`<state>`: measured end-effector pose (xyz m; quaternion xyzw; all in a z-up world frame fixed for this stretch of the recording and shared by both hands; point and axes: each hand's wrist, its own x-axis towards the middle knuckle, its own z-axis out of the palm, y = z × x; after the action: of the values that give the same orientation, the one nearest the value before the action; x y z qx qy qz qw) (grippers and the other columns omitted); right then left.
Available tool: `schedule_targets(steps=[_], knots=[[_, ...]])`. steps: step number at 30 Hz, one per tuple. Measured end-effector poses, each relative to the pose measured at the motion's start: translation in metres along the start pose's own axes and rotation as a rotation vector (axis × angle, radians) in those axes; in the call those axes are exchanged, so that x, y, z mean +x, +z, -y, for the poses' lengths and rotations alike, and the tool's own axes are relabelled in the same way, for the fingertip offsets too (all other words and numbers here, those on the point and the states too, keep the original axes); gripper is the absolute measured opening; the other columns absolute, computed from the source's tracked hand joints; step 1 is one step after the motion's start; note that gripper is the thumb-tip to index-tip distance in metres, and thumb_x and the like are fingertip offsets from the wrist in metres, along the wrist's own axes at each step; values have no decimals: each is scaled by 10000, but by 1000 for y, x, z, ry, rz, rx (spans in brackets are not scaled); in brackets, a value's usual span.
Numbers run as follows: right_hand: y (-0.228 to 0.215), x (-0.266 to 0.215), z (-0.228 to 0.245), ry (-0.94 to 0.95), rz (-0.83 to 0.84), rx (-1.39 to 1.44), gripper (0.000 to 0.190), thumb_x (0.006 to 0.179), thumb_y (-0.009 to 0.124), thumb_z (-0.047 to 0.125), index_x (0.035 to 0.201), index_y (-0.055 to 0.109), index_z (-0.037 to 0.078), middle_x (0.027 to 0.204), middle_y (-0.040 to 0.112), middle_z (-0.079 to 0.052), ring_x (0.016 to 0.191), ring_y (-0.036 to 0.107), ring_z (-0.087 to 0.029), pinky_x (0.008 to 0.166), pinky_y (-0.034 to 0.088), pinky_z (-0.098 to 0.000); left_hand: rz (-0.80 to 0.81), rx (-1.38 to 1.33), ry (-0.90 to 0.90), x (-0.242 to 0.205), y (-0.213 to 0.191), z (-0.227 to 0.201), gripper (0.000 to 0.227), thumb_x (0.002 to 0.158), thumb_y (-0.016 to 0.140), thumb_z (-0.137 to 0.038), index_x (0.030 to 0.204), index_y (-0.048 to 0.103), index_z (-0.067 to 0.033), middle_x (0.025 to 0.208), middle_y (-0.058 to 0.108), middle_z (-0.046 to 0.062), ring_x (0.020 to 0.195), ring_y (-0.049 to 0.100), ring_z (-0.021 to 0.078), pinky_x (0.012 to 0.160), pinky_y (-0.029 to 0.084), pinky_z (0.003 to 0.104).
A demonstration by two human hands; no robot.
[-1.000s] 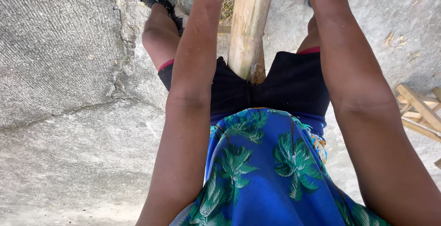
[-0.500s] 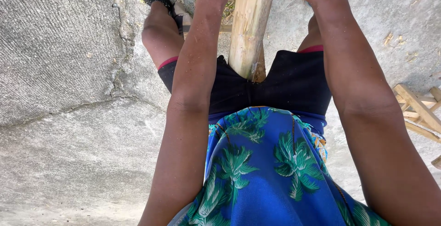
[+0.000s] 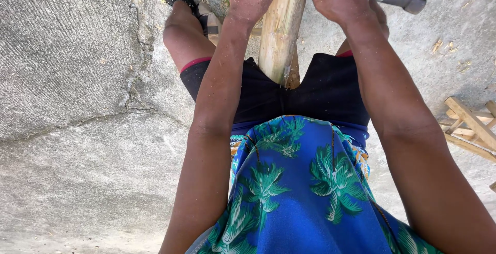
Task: Scraping the outer skin of a bamboo pole using a machete.
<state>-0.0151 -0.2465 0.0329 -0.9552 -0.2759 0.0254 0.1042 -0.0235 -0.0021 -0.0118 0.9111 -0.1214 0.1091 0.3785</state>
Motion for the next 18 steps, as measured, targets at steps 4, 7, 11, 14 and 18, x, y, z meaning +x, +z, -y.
schedule_targets(steps=[4,7,11,14,18], knots=[[-1,-13,16,66,67,3,438,1086,647,565,931,739,166,657,622,-19,655,654,-235,708,452,-479,10,4,11,-9,-30,-23,360,992,712,-448,1017,722,-89,835,667,64,862,613,256,841,381,478],[1,-29,26,153,166,76,503,1080,631,596,892,714,136,584,568,-29,550,604,-243,678,440,-477,62,37,-9,-18,-42,-35,383,970,713,-468,892,669,-96,875,659,68,912,575,262,820,354,437],[0,-43,41,154,152,92,513,1078,613,603,864,699,145,564,549,-18,519,583,-226,635,441,-457,75,63,4,-38,-47,-44,356,977,712,-446,895,674,-102,846,638,31,896,537,239,839,349,431],[-5,-56,58,213,260,138,536,1056,588,601,798,673,138,547,548,-22,481,569,-226,590,451,-446,184,37,-85,-57,-54,-54,335,969,723,-431,880,686,-110,838,647,39,879,545,239,842,352,424],[-5,-87,75,161,234,230,502,1036,616,587,803,649,143,615,589,-46,538,606,-254,548,477,-439,219,39,-117,-94,-57,-64,304,945,725,-431,907,702,-131,856,665,36,877,561,235,831,336,423]])
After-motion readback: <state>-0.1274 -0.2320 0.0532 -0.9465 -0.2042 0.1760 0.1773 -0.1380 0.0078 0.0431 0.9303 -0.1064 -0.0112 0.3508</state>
